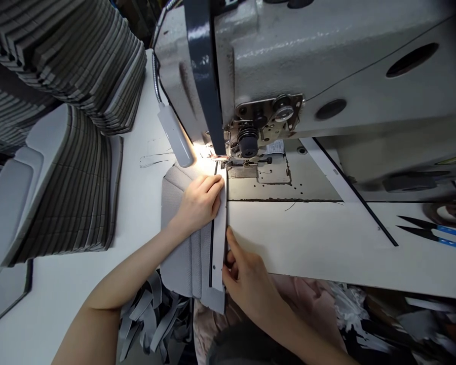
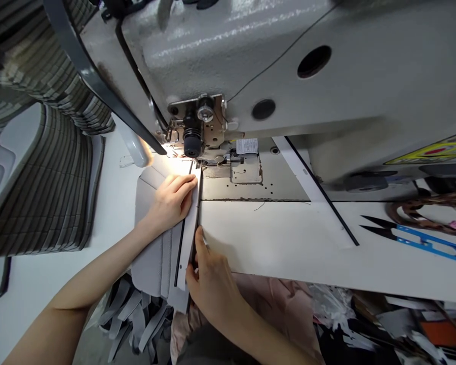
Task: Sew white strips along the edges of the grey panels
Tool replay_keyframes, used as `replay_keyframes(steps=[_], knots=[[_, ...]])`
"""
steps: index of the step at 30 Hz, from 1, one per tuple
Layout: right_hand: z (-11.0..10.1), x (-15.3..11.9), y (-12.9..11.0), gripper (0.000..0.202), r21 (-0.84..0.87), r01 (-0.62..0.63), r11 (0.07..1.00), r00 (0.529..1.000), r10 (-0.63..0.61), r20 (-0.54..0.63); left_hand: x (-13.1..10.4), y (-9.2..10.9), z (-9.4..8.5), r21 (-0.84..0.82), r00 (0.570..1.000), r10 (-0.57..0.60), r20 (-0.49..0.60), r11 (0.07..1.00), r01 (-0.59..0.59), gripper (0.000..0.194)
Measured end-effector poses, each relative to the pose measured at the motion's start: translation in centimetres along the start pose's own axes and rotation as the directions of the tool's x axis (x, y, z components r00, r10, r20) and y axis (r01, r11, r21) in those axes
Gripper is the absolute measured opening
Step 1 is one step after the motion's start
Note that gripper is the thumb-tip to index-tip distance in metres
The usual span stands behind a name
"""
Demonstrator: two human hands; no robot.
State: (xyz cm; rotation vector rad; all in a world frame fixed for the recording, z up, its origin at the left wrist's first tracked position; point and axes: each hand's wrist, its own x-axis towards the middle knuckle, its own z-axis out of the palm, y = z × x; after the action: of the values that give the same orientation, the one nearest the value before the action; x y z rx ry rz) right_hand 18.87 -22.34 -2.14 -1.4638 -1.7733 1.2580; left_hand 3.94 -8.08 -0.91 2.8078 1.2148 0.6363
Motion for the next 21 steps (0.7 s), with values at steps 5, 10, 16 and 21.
replay_keyframes(steps=[5,10,16,21], knots=[[-0.6,1.4,-0.6,0.07,-0.022,-0.035,0.999,0.999,0.035,-0.001,-1.6,0.9,-0.2,-0.054,0.999,-0.015,-0.048,0.998,0.012,0.033],[-0.9,1.6,-1.2,0.067,-0.104,-0.049,0.993,0.998,0.054,0.043,-0.9,0.2,0.3,-0.075,0.995,0.006,-0.1,0.997,-0.013,0.029],[-0.9,1.4,-1.1,0.071,-0.147,-0.046,0.988,0.997,0.055,0.06,0.2,-0.7,0.6,-0.065,0.995,0.03,-0.094,0.997,-0.036,0.027],[-1.2,2.5,-0.9,0.066,-0.15,-0.052,0.987,0.998,0.055,0.016,-0.5,-0.1,0.3,-0.052,0.994,0.048,-0.097,0.997,-0.053,0.029]])
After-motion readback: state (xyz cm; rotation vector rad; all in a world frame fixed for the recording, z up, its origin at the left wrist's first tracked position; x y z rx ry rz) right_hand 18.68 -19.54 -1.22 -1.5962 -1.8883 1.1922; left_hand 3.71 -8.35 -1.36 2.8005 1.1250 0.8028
